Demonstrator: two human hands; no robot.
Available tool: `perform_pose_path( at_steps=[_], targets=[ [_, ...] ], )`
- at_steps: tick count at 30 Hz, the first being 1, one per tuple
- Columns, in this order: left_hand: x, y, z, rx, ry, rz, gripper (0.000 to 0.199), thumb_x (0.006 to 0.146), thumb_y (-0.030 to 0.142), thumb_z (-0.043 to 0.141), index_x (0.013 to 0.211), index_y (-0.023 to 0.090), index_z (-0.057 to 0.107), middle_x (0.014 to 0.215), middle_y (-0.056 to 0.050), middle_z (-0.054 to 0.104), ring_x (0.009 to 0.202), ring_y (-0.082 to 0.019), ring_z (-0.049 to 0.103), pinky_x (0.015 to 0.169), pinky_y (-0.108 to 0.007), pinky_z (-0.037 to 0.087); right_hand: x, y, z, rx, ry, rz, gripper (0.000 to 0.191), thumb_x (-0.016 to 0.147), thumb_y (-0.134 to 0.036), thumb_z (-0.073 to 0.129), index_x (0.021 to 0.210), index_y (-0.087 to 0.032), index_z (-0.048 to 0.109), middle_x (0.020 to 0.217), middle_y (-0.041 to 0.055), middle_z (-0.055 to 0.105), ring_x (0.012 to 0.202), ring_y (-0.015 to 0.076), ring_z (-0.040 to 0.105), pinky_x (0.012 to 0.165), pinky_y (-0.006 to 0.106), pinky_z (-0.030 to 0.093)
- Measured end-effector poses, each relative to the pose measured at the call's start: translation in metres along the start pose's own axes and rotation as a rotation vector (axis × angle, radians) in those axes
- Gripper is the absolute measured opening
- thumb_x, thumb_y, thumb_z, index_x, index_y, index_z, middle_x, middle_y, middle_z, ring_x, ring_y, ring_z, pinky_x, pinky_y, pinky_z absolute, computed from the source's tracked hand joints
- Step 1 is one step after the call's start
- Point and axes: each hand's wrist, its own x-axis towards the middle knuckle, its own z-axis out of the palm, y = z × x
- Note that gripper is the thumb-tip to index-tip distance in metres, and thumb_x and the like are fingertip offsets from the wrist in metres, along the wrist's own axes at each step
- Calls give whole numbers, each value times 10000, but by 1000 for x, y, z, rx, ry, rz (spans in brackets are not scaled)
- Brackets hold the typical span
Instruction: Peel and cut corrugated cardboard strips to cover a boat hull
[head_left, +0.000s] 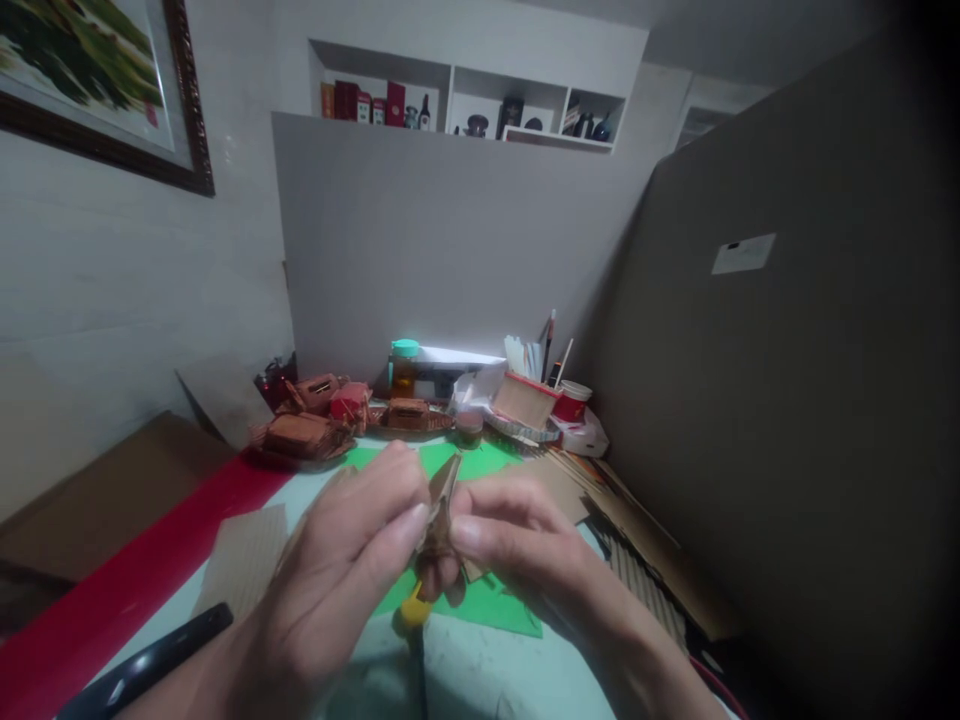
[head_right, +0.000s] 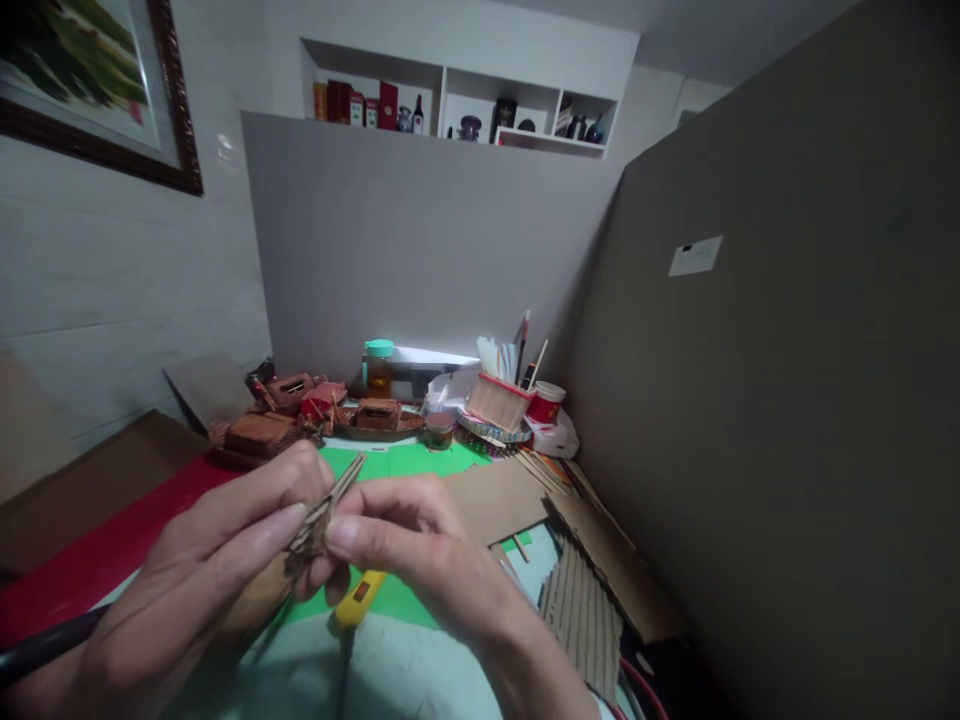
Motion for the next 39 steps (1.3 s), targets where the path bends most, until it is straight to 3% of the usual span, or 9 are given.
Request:
perform_pose_path(
  at_steps=[6, 12, 17, 24, 30, 34, 39],
  targets=[
    [2, -2, -2, 6, -23, -11, 385, 1016, 336, 302, 730, 255, 547, 749, 4, 520, 729, -189, 514, 714, -347, 395, 0, -3, -2, -20, -37, 28, 250, 909, -282, 620, 709, -139, 668, 709, 30, 634, 701, 146, 588, 706, 281, 461],
    [7, 6, -2, 139, 70, 51, 344, 981, 293, 343, 680, 273, 507, 737, 7, 572, 734, -199, 538, 729, -323, 465, -1, -5, -1, -86, 5, 27, 211, 907, -271, 610, 777, -115, 669, 721, 31, 621, 716, 133, 567, 695, 256, 451],
    [8, 6, -2, 149, 73, 69, 327, 977, 345, 340, 693, 273, 483, 710, 5, 524, 702, -205, 507, 659, -324, 456, -3, -7, 0, -152, 19, 24, 225, 934, -275, 590, 773, -126, 641, 730, 16, 601, 719, 120, 551, 701, 239, 437],
    [10, 1, -4, 266, -47, 13, 241, 1003, 338, 377, 783, 253, 425, 787, 33, 474, 722, -152, 508, 685, -288, 427, -2, -12, 8, -400, 168, -38, 270, 948, -257, 553, 696, -159, 557, 669, -34, 460, 617, 93, 409, 569, 218, 336],
    [7, 0, 5, 357, 39, -50, 259, 998, 335, 331, 768, 254, 417, 783, 24, 506, 696, -168, 499, 673, -327, 388, 0, -10, 16, -608, 291, 9, 246, 938, -266, 495, 718, -166, 542, 717, -6, 492, 678, 126, 444, 600, 253, 350],
    [4, -6, 14, 450, 107, -68, 264, 997, 320, 293, 771, 253, 411, 773, -2, 467, 715, -202, 453, 669, -361, 364, 2, -5, 21, -766, 352, -17, 261, 912, -222, 484, 657, -188, 441, 661, -35, 441, 644, 115, 415, 587, 253, 325],
    [2, -10, 16, 408, 116, -80, 289, 1007, 332, 268, 780, 253, 428, 748, -1, 428, 698, -211, 412, 664, -374, 359, 4, -4, 23, -744, 346, -29, 245, 878, -183, 462, 643, -196, 395, 648, -46, 379, 614, 103, 361, 551, 245, 292]
  ],
)
